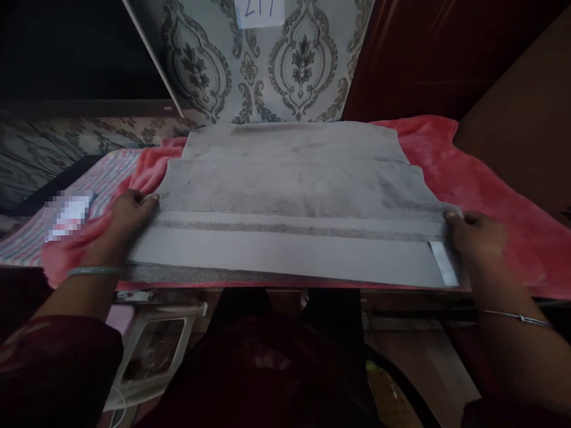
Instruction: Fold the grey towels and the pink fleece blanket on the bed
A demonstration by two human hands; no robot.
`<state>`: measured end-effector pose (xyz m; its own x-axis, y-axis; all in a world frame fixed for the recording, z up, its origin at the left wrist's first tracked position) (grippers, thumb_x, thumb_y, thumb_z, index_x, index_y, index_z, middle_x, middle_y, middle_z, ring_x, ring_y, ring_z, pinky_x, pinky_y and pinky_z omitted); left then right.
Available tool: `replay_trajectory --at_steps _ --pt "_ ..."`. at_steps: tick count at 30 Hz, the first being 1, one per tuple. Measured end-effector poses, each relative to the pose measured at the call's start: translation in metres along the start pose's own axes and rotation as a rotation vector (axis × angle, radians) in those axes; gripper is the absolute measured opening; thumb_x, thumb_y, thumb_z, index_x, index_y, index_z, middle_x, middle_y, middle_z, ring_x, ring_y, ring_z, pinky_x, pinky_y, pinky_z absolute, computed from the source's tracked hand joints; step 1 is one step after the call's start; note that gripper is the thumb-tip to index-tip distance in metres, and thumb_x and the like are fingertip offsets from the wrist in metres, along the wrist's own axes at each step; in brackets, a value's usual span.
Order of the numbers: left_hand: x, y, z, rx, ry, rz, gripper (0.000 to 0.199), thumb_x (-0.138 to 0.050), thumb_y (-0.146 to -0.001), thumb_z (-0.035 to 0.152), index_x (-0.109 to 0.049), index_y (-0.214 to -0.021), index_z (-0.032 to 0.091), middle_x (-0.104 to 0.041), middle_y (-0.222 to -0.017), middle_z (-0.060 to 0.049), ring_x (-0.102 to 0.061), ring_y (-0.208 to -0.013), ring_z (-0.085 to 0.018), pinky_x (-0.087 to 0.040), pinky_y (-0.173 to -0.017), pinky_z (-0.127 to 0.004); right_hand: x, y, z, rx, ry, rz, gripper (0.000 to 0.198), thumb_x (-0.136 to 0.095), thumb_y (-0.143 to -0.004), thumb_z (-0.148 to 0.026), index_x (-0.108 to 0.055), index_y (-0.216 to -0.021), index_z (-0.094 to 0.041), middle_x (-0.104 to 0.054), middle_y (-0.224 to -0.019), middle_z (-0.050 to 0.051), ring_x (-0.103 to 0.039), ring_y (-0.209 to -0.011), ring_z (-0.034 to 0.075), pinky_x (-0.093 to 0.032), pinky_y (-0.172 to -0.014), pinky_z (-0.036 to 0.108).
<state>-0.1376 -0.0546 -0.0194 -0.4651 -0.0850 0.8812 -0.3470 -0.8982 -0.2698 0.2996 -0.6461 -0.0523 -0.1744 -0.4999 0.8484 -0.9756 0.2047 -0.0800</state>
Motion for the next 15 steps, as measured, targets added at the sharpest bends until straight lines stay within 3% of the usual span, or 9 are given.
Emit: replay_trajectory --at_steps 3,7,11,15 --pt "-0.002 0.010 0.007 -0.047 -0.048 0.044 0.042 -0.052 -0.084 0.042 -0.063 -0.107 0.008 -0.068 -0.102 -0.016 -0.062 -0.096 -0.028 -0.050 -0.091 -0.040 0.000 0.007 -0.006 0.019 0.048 -0.045 0.037 -0.056 -0.087 -0.038 -0.070 -0.110 -0.012 -0.069 -0.098 0.015 -0.062 -0.086 0.028 -0.043 -0.073 0.038" --pt "-0.006 0.010 0.005 0.121 -0.060 -0.079 0.045 -0.051 -0.087 0.049 -0.067 -0.093 0.007 -0.067 -0.087 -0.015 -0.063 -0.088 -0.029 -0.050 -0.084 -0.040 0.000 0.004 -0.006 -0.020 0.050 -0.131 0.031 -0.059 -0.086 -0.042 -0.070 -0.101 -0.018 -0.065 -0.087 0.011 -0.056 -0.071 0.024 -0.041 -0.065 0.037" --pt "-0.004 0.005 -0.002 0.280 0.253 -0.127 0.035 -0.064 -0.080 0.042 -0.065 -0.095 0.011 -0.061 -0.076 -0.005 -0.056 -0.069 -0.019 -0.048 -0.068 -0.033 0.003 0.009 -0.005 -0.039 -0.062 -0.054 0.021 -0.062 -0.082 -0.041 -0.064 -0.086 -0.020 -0.051 -0.068 0.002 -0.044 -0.060 0.018 -0.037 -0.058 0.035" --pt "0.001 0.001 -0.005 0.303 0.408 -0.036 0.028 -0.064 -0.081 0.037 -0.065 -0.095 0.013 -0.052 -0.069 0.002 -0.041 -0.058 -0.011 -0.041 -0.057 -0.026 0.003 0.014 -0.006 0.035 -0.107 0.032 0.016 -0.060 -0.082 -0.033 -0.060 -0.078 -0.017 -0.038 -0.064 -0.002 -0.035 -0.058 0.014 -0.035 -0.059 0.035"
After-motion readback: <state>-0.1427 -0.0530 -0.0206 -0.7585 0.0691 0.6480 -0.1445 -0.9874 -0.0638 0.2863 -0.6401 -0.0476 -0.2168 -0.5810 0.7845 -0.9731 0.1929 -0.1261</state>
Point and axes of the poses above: each hand's wrist, its own y-axis away from the middle knuckle, its own x-axis out of the back of the hand, z = x × y, the point moved 4 cm from there along -y, towards the middle knuckle
